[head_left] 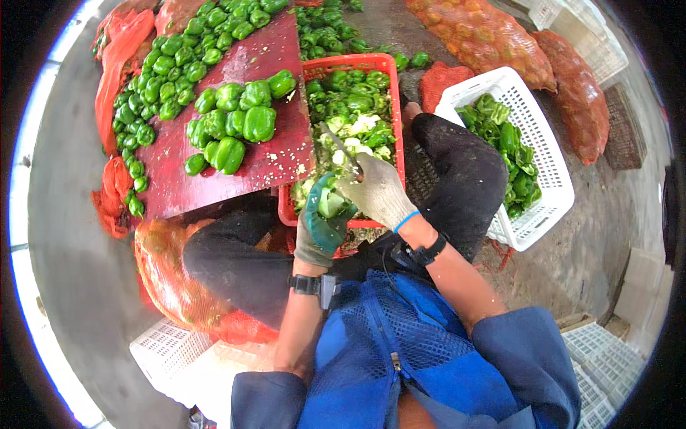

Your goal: Slicing green peppers and removing seeds into a plastic crate for food processing.

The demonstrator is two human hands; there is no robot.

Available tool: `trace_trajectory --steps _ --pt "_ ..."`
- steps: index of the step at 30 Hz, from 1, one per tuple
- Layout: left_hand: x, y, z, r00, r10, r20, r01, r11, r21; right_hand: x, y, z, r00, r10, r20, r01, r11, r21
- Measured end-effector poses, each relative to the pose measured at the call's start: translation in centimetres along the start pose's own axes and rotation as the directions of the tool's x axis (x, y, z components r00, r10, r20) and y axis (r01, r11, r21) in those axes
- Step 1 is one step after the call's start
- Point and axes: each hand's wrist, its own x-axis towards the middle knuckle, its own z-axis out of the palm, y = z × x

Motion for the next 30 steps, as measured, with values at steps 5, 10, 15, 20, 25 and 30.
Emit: trace_trajectory --steps 5,10,15,20,25,30 --pt "0.2 -1.2 -0.5 0.953 0.294 -0.077 -0.235 0.873 0.427 -1.7 0.2 2.6 0.992 0.129 -0.004 -0.129 0.991 -0.042" --pt "0.2 -0.9 0.5 0.956 0.162 -0.246 -0.152 0.987 0.059 -1.1 0.0 4.3 0.972 0.211 0.1 -0.214 0.977 0.015" --pt "-0.3 0.0 1.0 0.939 -0.221 -0.264 0.046 0.841 -0.539 -1.4 1.9 5.8 0.848 0.369 0.38 -0.529 0.604 0.595" --pt "-0.7 0.5 1.3 0.955 0.037 -0.293 -0.046 0.999 -0.026 -2.6 2.8 4.9 0.932 -0.055 0.358 -0.053 0.956 0.287" --pt "0.2 0.7 2.9 0.92 0.364 -0.147 -0.291 0.883 0.369 -2.1 9.1 9.3 0.877 -0.004 0.481 -0.445 0.371 0.815" --pt "0.3 0.6 3.1 0.907 0.173 -0.383 -0.116 0.979 0.168 -1.2 4.1 7.2 0.844 0.256 0.472 -0.533 0.509 0.676"
